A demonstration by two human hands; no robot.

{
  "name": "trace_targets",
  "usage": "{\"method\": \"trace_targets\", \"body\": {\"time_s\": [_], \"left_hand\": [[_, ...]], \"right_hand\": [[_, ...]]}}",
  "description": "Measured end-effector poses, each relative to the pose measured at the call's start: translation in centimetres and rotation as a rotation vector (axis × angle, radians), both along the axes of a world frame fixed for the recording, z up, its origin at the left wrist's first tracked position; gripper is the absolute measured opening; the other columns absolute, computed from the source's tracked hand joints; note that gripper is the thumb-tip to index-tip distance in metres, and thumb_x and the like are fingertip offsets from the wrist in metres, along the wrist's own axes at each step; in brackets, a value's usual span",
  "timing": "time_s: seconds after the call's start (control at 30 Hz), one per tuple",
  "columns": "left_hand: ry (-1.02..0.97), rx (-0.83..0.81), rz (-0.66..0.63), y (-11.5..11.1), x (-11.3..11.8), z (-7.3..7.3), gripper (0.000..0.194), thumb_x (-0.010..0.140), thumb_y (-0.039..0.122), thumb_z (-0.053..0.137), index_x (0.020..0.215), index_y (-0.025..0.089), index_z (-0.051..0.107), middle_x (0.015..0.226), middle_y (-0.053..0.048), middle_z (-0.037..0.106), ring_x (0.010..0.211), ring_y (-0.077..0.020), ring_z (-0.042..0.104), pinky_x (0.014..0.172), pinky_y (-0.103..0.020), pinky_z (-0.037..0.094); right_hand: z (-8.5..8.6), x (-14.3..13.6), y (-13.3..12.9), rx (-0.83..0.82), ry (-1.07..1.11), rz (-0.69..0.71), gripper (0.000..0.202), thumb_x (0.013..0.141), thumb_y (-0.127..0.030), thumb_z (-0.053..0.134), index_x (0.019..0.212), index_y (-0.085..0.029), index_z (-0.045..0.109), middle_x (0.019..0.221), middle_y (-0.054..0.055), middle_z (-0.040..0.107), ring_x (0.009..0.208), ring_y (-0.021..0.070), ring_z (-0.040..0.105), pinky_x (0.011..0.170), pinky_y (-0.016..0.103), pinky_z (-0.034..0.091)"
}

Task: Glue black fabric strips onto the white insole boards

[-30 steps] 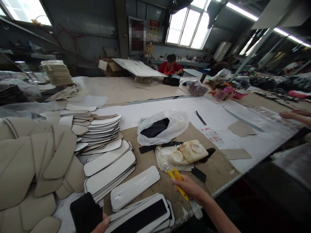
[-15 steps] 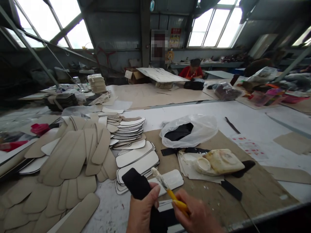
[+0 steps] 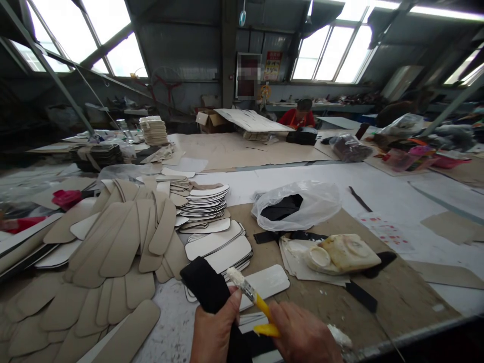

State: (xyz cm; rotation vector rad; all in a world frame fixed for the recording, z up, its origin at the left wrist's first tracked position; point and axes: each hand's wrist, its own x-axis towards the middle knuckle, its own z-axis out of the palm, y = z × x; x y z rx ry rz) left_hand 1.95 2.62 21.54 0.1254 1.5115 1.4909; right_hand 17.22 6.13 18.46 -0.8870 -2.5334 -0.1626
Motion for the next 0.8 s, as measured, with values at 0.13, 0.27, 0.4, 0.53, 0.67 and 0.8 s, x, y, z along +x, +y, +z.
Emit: {"method": "trace_targets", "body": {"time_s": [0.13, 0.27, 0.4, 0.53, 0.67, 0.8], "left_hand": [[0.016, 0.021, 0.030, 0.0, -0.3, 0.4, 0.032, 0.045, 0.037, 0.076, 0.060, 0.012, 0.064, 0.037, 0.004, 0.048, 0.040, -0.0087, 0.043, 0.043, -0.021, 0.037], [0.002, 0.026, 0.060, 0.1, -0.6, 0.9, 0.028, 0.046, 0.033, 0.075, 0.058, 0.013, 0.061, 0.036, 0.006, 0.046, 0.038, -0.0071, 0.040, 0.041, -0.019, 0.034], [0.031, 0.013, 0.106, 0.2, -0.8, 0.4, 0.027, 0.045, 0.032, 0.074, 0.057, 0.013, 0.061, 0.039, 0.006, 0.047, 0.041, -0.0080, 0.043, 0.043, -0.020, 0.037], [0.184, -0.060, 0.173, 0.6, -0.7, -0.6, 0.028, 0.046, 0.032, 0.072, 0.063, 0.011, 0.064, 0.049, 0.001, 0.056, 0.048, -0.0132, 0.051, 0.048, -0.024, 0.041], [0.341, -0.122, 0.137, 1.1, -0.3, -1.5, 0.027, 0.050, 0.030, 0.070, 0.067, 0.010, 0.066, 0.057, -0.003, 0.060, 0.057, -0.0175, 0.056, 0.053, -0.027, 0.043], [0.460, -0.194, 0.117, 1.7, 0.3, -3.1, 0.025, 0.052, 0.033, 0.068, 0.061, 0.010, 0.064, 0.052, -0.003, 0.057, 0.055, -0.0177, 0.055, 0.050, -0.026, 0.042]], "right_hand": [[0.6, -0.6, 0.0, 0.109, -0.014, 0.028, 0.022, 0.083, -0.012, 0.032, 0.077, -0.018, 0.051, 0.053, 0.000, 0.052, 0.049, 0.0128, 0.049, 0.049, 0.025, 0.032], [0.8, -1.1, 0.2, 0.155, -0.025, 0.075, 0.019, 0.083, -0.011, 0.034, 0.076, -0.018, 0.050, 0.052, -0.001, 0.050, 0.047, 0.0125, 0.049, 0.048, 0.024, 0.031], [0.8, -1.4, 0.3, 0.133, -0.003, 0.084, 0.020, 0.083, -0.012, 0.032, 0.078, -0.018, 0.050, 0.052, -0.001, 0.050, 0.046, 0.0124, 0.050, 0.048, 0.023, 0.034], [0.5, -1.5, 0.0, 0.042, 0.068, 0.058, 0.021, 0.082, -0.014, 0.029, 0.076, -0.019, 0.048, 0.055, 0.000, 0.054, 0.049, 0.0128, 0.053, 0.048, 0.022, 0.036], [-0.4, -1.0, 0.0, -0.048, 0.058, 0.011, 0.017, 0.074, -0.010, 0.036, 0.081, -0.020, 0.048, 0.058, 0.000, 0.058, 0.051, 0.0123, 0.056, 0.047, 0.020, 0.036], [-1.3, -0.3, 0.3, -0.150, 0.013, -0.006, 0.023, 0.067, -0.009, 0.041, 0.086, -0.021, 0.045, 0.061, -0.002, 0.061, 0.051, 0.0126, 0.059, 0.045, 0.020, 0.035]]}}
